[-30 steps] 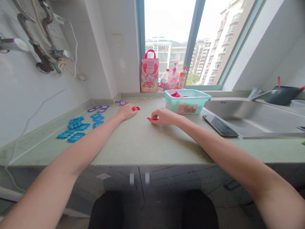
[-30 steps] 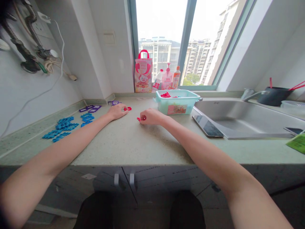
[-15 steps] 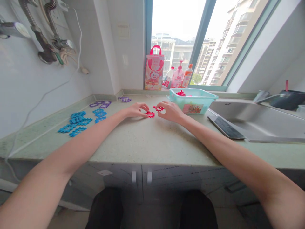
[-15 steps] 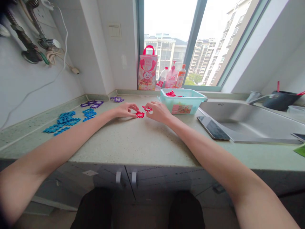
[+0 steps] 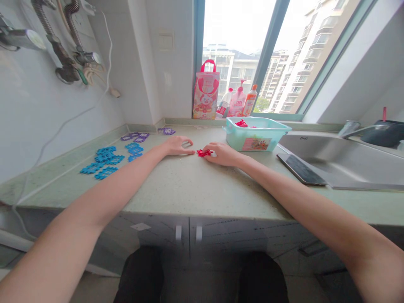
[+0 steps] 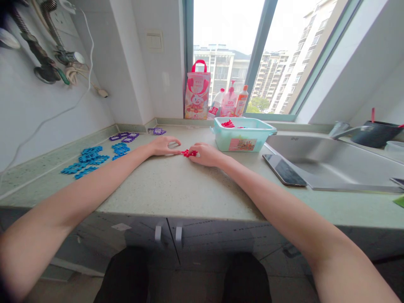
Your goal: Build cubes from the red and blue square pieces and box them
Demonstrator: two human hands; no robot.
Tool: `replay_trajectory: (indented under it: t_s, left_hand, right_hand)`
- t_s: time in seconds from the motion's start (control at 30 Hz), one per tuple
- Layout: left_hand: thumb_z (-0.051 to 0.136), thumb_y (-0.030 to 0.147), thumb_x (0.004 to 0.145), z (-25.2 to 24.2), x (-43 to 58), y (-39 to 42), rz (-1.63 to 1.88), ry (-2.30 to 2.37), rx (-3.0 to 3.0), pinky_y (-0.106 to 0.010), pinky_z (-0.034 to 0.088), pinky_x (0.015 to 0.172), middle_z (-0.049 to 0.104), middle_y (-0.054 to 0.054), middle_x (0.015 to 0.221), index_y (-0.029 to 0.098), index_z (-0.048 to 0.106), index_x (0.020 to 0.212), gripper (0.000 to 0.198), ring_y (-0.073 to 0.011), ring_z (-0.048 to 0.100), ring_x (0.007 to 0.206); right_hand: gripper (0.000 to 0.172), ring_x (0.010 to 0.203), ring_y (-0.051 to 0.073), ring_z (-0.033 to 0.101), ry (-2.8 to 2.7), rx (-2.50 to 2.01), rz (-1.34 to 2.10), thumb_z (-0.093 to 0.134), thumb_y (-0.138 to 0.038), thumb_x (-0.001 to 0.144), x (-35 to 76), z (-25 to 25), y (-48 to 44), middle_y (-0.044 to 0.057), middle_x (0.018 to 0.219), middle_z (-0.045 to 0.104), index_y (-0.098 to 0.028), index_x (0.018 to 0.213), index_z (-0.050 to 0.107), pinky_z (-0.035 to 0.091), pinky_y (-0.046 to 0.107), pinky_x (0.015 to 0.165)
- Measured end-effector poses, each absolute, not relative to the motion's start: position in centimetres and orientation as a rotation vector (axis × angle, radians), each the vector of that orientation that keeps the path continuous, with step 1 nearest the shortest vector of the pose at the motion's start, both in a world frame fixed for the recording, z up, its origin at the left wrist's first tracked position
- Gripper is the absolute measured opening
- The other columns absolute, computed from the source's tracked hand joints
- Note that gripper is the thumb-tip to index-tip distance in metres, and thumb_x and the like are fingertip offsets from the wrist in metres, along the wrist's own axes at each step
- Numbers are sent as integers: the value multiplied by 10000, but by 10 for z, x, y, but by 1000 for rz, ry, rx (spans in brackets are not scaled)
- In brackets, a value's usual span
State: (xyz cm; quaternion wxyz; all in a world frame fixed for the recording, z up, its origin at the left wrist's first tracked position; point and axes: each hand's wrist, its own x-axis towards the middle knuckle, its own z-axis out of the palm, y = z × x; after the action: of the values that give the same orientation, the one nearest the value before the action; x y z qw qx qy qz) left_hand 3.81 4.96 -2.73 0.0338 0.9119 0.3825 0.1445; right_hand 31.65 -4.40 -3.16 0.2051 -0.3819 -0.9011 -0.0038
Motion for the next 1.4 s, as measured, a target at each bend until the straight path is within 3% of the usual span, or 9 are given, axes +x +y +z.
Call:
replay_trajectory:
  t_s: [0.23,0.67,1.03,1.27,1.4]
  left_hand:
    - [644,823,835,-28,40,49,441,1175,2819,-359,485,989,766,-78,1317,254,763,1243,710,-316,691,1178]
    - [625,786,870,-29,39,50,398,1210,2842,-370,488,1005,754,-70,1358,260,747,1283,680,-312,691,1193]
    - [607,780,884,-28,39,49,370,1200,2854,-376,478,1038,740,-59,1394,276,731,1320,678,-307,690,1204]
    - [602,782,877,-27,39,46,373,1237,2854,-383,490,1013,751,-77,1367,264,737,1304,685,-320,693,1198]
    - [595,777,878,-26,40,44,364,1228,2854,-382,490,1019,746,-83,1378,258,736,1304,685,-320,690,1210]
  right_hand:
    - [224,1114,244,715,-2528,-1059,56,669,-314,1023,318,-34,-40,103,1167,792,-233,1191,793,518,363,994]
    - [199,901,212,732,-2486,-1075,45,711,-345,987,323,-36,-32,63,993,816,-245,1090,848,505,312,841]
    - [218,1093,243,723,-2381,-770,-393,656,-349,995,332,-5,-46,53,1229,786,-297,1114,830,553,403,998]
    - [241,1181,308,694,-1899,-1091,-651,621,-430,1005,393,33,-34,89,1244,759,-301,1096,803,550,489,1052]
    - [305,1138,349,696,-1679,-1388,-678,590,-441,1001,428,41,-29,147,1202,766,-240,1116,789,538,530,1026]
